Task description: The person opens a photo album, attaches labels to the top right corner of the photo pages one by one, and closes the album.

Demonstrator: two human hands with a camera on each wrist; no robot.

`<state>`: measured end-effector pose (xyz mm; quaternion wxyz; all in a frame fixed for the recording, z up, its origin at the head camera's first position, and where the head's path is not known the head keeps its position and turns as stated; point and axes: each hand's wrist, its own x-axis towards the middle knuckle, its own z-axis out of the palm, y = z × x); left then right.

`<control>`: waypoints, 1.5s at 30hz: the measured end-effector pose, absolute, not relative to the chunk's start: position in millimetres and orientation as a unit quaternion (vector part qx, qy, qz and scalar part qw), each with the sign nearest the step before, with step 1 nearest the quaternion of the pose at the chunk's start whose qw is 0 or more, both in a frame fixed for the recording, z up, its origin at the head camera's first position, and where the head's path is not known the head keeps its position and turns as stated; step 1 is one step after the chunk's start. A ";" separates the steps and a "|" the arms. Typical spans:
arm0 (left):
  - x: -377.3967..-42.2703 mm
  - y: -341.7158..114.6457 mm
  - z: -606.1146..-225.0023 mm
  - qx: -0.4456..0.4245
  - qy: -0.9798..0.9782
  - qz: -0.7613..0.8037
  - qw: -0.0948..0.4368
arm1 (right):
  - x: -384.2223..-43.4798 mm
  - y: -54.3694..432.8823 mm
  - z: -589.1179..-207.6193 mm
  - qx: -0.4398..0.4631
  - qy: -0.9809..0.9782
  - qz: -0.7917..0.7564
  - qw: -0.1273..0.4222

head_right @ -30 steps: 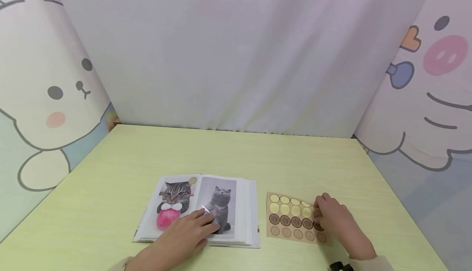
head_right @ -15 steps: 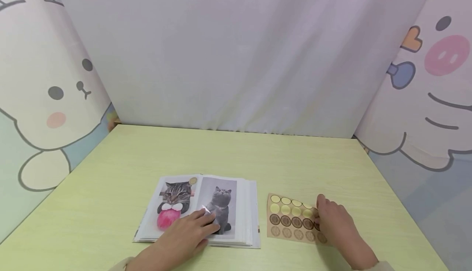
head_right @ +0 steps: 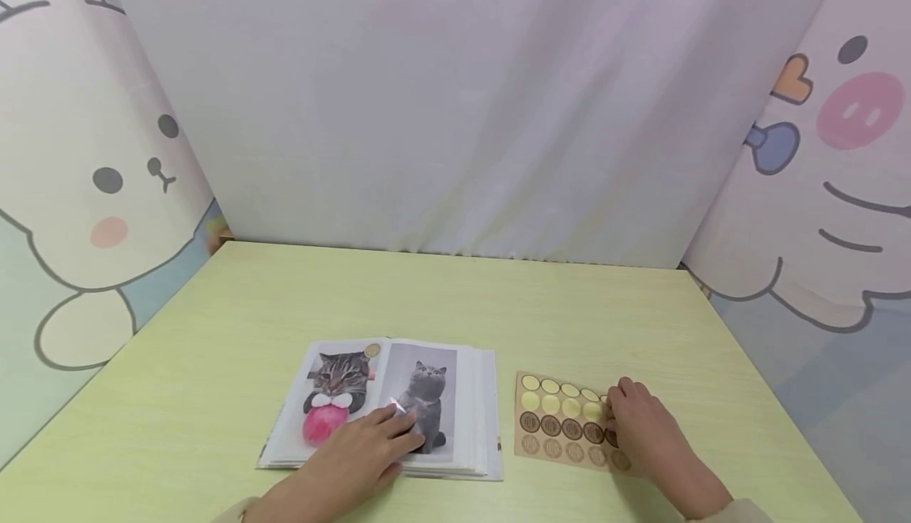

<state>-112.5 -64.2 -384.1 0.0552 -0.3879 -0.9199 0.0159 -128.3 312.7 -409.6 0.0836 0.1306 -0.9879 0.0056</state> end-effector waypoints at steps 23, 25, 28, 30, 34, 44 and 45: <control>-110.1 -63.5 -384.1 -0.390 -0.918 0.017 0.068 | -136.0 319.4 -401.4 0.094 -0.993 0.074 0.013; -110.2 -63.5 -384.2 -0.389 -0.919 0.016 0.068 | -137.9 319.9 -400.4 0.084 -0.993 0.088 -0.009; -110.5 -63.7 -384.5 -0.387 -0.920 0.015 0.063 | -139.8 320.0 -399.8 0.072 -0.992 0.100 -0.029; -110.8 -63.9 -384.8 -0.385 -0.921 0.014 0.061 | -140.2 319.7 -399.6 0.071 -0.992 0.103 -0.031; -110.6 -64.0 -385.2 -0.386 -0.920 0.013 0.062 | -139.2 319.3 -399.9 0.078 -0.991 0.102 -0.024; -110.4 -63.8 -385.7 -0.387 -0.919 0.015 0.069 | -135.5 317.4 -400.6 0.089 -0.992 0.089 -0.005; -110.5 -64.0 -385.8 -0.387 -0.920 0.015 0.068 | -135.6 317.2 -400.5 0.089 -0.992 0.090 -0.005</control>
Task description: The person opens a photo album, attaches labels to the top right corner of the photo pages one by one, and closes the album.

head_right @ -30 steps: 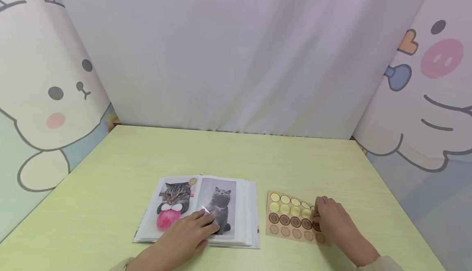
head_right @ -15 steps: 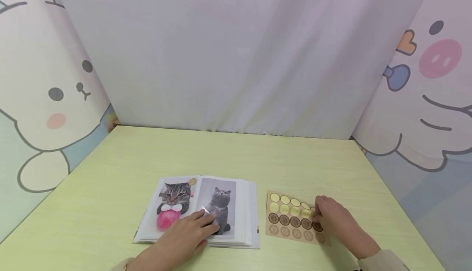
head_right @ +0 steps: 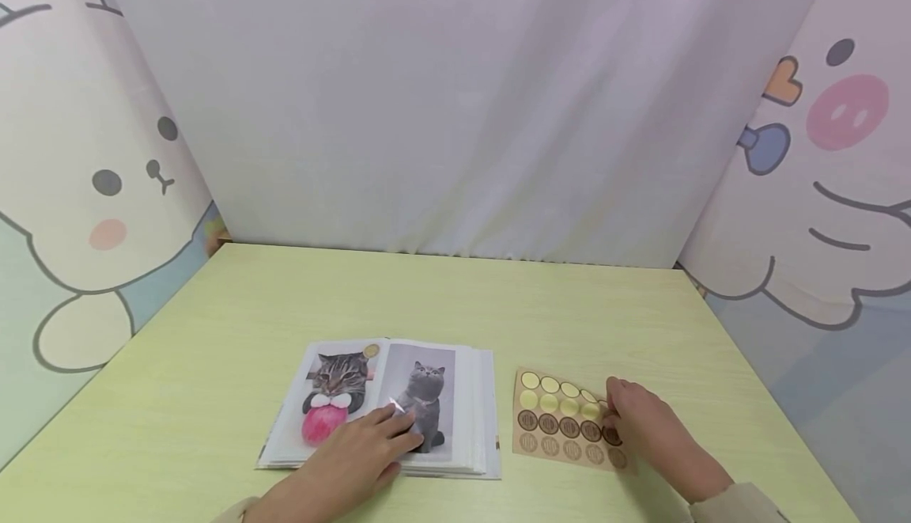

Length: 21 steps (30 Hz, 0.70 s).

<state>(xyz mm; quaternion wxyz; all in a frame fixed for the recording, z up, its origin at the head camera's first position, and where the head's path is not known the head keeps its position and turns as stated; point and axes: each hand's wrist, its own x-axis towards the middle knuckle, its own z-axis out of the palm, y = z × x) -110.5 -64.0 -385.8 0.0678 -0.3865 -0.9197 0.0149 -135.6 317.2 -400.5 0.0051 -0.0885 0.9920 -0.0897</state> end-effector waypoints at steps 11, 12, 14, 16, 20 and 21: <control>-111.2 -64.3 -386.0 -0.387 -0.920 0.014 0.065 | -134.3 316.6 -401.0 -0.107 0.992 -0.063 -0.030; -111.2 -64.1 -386.1 -0.388 -0.919 0.016 0.068 | -134.0 316.9 -401.5 -0.115 0.991 -0.053 -0.042; -111.4 -64.2 -386.3 -0.389 -0.918 0.019 0.069 | -133.5 317.4 -402.5 -0.130 0.989 -0.034 -0.066; -111.7 -64.4 -386.6 -0.390 -0.918 0.020 0.069 | -133.7 318.1 -403.1 -0.139 0.986 -0.021 -0.085; -112.1 -64.5 -386.9 -0.391 -0.918 0.019 0.067 | -135.7 319.7 -403.3 -0.142 0.986 -0.015 -0.085; -112.1 -64.5 -386.8 -0.391 -0.918 0.019 0.066 | -136.5 320.0 -403.0 -0.141 0.987 -0.015 -0.081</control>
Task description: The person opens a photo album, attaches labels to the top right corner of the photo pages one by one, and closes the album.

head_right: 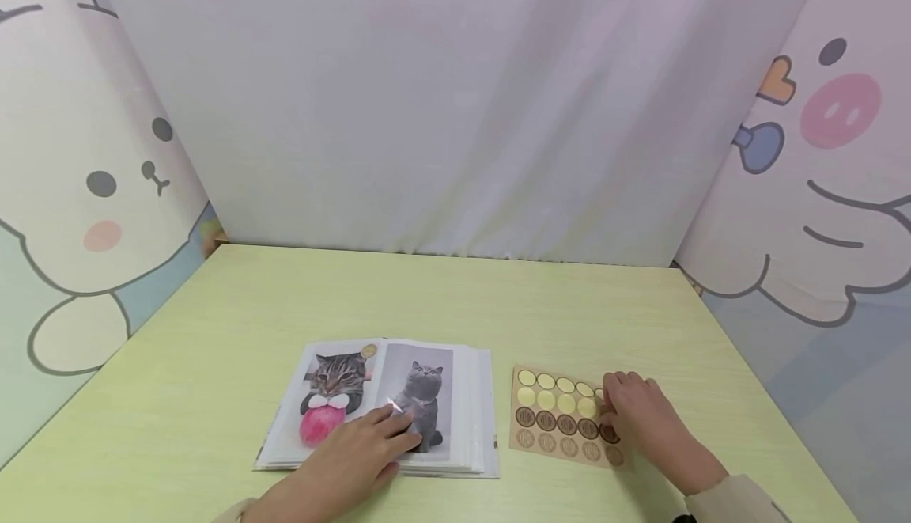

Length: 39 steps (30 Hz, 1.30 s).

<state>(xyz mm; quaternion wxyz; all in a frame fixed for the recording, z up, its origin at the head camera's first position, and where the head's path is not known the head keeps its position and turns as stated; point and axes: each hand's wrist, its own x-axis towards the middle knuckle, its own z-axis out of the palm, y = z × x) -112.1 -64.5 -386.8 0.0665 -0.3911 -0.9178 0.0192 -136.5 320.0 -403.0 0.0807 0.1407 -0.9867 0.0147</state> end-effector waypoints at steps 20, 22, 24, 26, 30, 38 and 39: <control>-111.5 -64.2 -385.8 -0.394 -0.917 0.016 0.066 | -141.1 316.3 -389.3 0.115 -0.993 0.025 -0.004; -111.4 -64.3 -385.8 -0.392 -0.917 0.017 0.065 | -141.4 317.0 -387.4 0.116 -0.993 0.028 -0.015; -111.3 -64.2 -385.9 -0.391 -0.918 0.018 0.064 | -141.7 318.1 -385.9 0.123 -0.992 0.029 -0.024; -111.3 -64.1 -385.7 -0.390 -0.919 0.019 0.060 | -141.5 319.5 -384.4 0.128 -0.991 0.031 -0.032; -111.5 -64.1 -385.7 -0.389 -0.919 0.021 0.057 | -139.8 322.4 -381.4 0.140 -0.988 0.035 -0.046; -111.7 -64.0 -386.6 -0.388 -0.919 0.022 0.061 | -137.5 324.7 -375.5 0.148 -0.983 0.052 -0.093; -111.7 -63.9 -386.8 -0.388 -0.919 0.022 0.063 | -137.1 324.7 -374.9 0.149 -0.983 0.054 -0.097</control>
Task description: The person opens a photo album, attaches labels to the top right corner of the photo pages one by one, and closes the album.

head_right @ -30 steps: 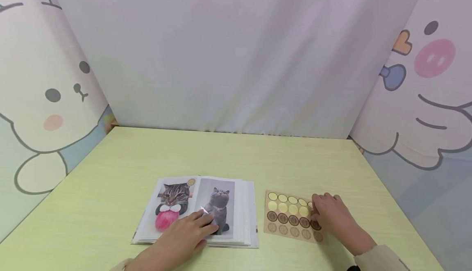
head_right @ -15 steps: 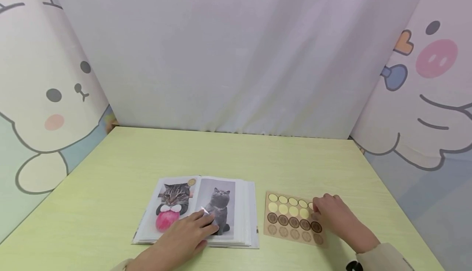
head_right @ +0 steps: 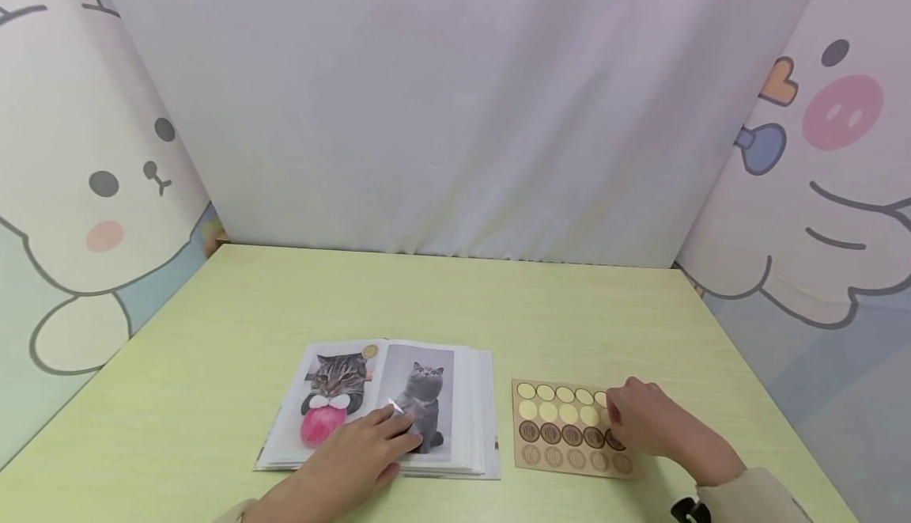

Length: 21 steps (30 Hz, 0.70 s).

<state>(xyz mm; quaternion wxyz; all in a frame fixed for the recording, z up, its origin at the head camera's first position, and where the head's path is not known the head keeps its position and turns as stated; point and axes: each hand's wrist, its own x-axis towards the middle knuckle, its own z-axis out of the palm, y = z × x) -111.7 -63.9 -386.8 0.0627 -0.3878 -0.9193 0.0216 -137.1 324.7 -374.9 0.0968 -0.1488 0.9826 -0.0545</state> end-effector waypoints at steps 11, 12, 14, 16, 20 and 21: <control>-111.7 -63.8 -386.2 -0.385 -0.921 0.020 0.052 | -137.2 324.2 -372.9 -0.120 0.979 -0.084 0.139; -111.7 -63.7 -386.0 -0.385 -0.921 0.021 0.053 | -137.6 324.1 -372.2 -0.120 0.979 -0.088 0.142; -111.5 -63.8 -385.8 -0.385 -0.921 0.018 0.053 | -139.1 322.9 -370.0 -0.124 0.978 -0.090 0.139; -111.5 -63.9 -385.7 -0.386 -0.921 0.015 0.053 | -142.1 318.6 -366.5 -0.126 0.979 -0.093 0.131; -111.5 -64.3 -386.2 -0.388 -0.920 0.010 0.057 | -154.2 299.1 -357.5 -0.139 0.979 -0.119 0.089; -111.4 -64.2 -386.3 -0.388 -0.920 0.011 0.059 | -158.3 292.2 -355.3 -0.144 0.977 -0.134 0.077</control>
